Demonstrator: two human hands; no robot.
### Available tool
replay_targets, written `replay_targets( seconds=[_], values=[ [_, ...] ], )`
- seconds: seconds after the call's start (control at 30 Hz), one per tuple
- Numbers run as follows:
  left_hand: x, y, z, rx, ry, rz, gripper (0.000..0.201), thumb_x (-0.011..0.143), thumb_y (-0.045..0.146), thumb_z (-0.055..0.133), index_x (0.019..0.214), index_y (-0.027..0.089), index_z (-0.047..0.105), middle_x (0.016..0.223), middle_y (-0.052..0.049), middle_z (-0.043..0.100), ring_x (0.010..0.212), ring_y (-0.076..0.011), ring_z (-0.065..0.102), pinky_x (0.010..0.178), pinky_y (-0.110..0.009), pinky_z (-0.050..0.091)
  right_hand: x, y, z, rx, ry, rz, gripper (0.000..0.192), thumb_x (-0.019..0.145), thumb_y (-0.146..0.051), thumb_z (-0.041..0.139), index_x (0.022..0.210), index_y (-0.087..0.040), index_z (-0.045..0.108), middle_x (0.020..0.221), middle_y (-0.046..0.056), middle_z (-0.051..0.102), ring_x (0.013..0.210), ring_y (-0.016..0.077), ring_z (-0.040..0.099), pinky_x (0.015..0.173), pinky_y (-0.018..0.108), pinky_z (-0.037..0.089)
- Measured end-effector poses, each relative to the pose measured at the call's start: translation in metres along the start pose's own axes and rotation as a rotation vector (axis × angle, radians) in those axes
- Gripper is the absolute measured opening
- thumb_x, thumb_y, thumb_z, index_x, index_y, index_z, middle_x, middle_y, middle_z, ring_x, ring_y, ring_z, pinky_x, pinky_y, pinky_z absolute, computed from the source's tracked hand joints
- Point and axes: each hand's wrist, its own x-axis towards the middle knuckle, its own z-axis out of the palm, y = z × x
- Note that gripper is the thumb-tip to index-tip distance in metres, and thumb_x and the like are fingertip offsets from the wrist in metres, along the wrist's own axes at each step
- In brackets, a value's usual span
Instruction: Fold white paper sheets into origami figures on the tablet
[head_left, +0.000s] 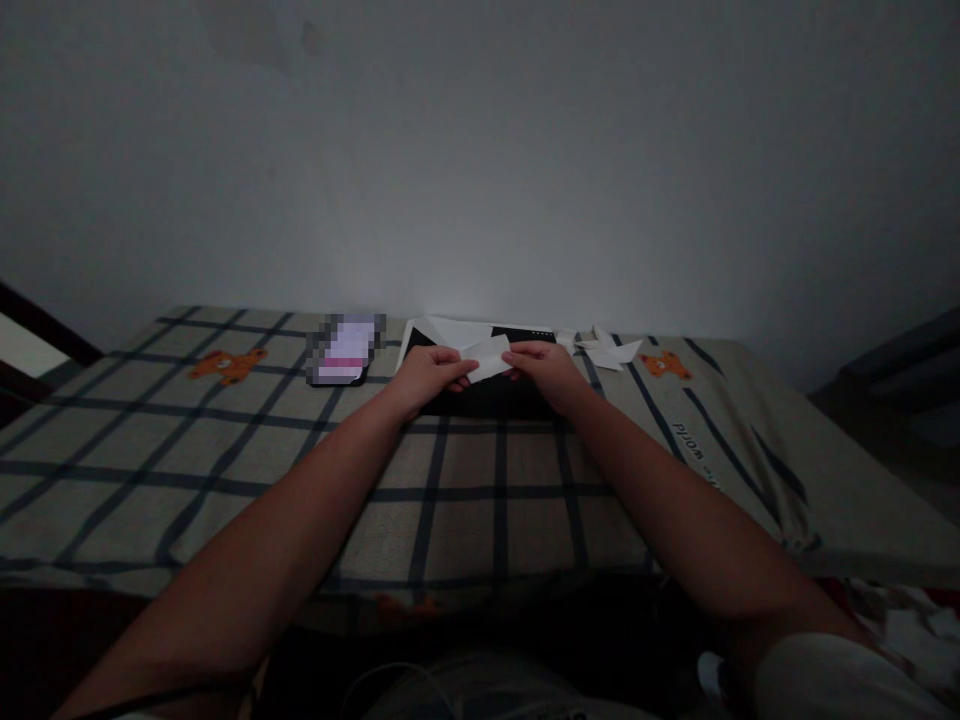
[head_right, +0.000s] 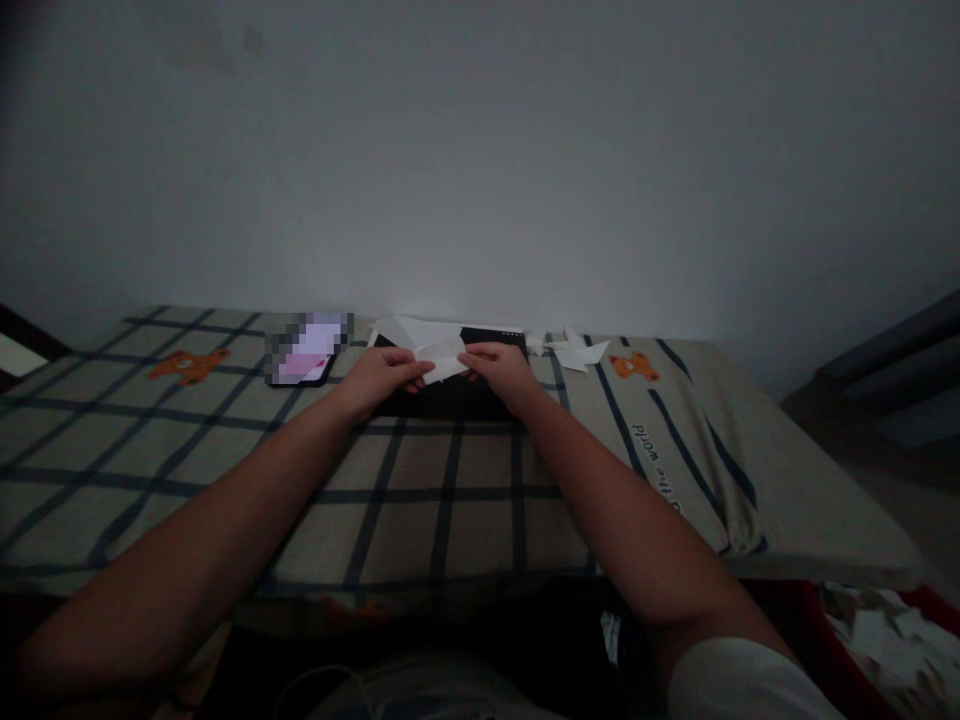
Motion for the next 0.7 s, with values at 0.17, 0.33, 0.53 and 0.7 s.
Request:
replay_targets(
  seconds=[0.17,0.33,0.53,0.7],
  values=[
    [0.003,-0.002,-0.001,-0.049,0.026,-0.035,0.027,0.067,0.038,0.073,0.066,0.012,0.064,0.057,-0.001,0.061,0.052,-0.0079,0.054,0.054,-0.020,0.046,0.005,0.012,-0.003,0.078,-0.053,0.019,0.022,0.067,-0.030,0.070,0.085,-0.017,0.071,0.082,0.004,0.069,0.065,0.0109,0.059,0.062,0.026,0.047],
    [0.003,-0.002,-0.002,-0.161,0.034,-0.016,0.030,0.070,0.043,0.069,0.075,0.013,0.067,0.066,-0.002,0.063,0.058,-0.0089,0.057,0.056,-0.020,0.048,0.007,0.016,-0.005,0.179,-0.106,0.070,0.019,0.068,-0.026,0.070,0.085,-0.018,0.071,0.081,0.002,0.069,0.066,0.0099,0.061,0.064,0.024,0.048],
    [0.004,-0.003,-0.002,-0.184,0.052,-0.003,0.028,0.068,0.041,0.071,0.077,0.014,0.069,0.070,-0.003,0.065,0.061,-0.0095,0.058,0.062,-0.022,0.051,0.005,0.013,-0.005,0.239,-0.121,0.133,0.020,0.068,-0.024,0.070,0.087,-0.017,0.070,0.085,0.003,0.070,0.068,0.0098,0.062,0.068,0.024,0.051],
    [0.003,-0.002,-0.001,-0.216,0.066,-0.001,0.030,0.068,0.040,0.070,0.081,0.013,0.069,0.069,-0.003,0.065,0.060,-0.0096,0.057,0.062,-0.022,0.051,0.004,0.012,-0.005,0.243,-0.121,0.141,0.019,0.068,-0.024,0.071,0.086,-0.016,0.069,0.085,0.004,0.070,0.068,0.0111,0.063,0.067,0.025,0.053]
  ],
)
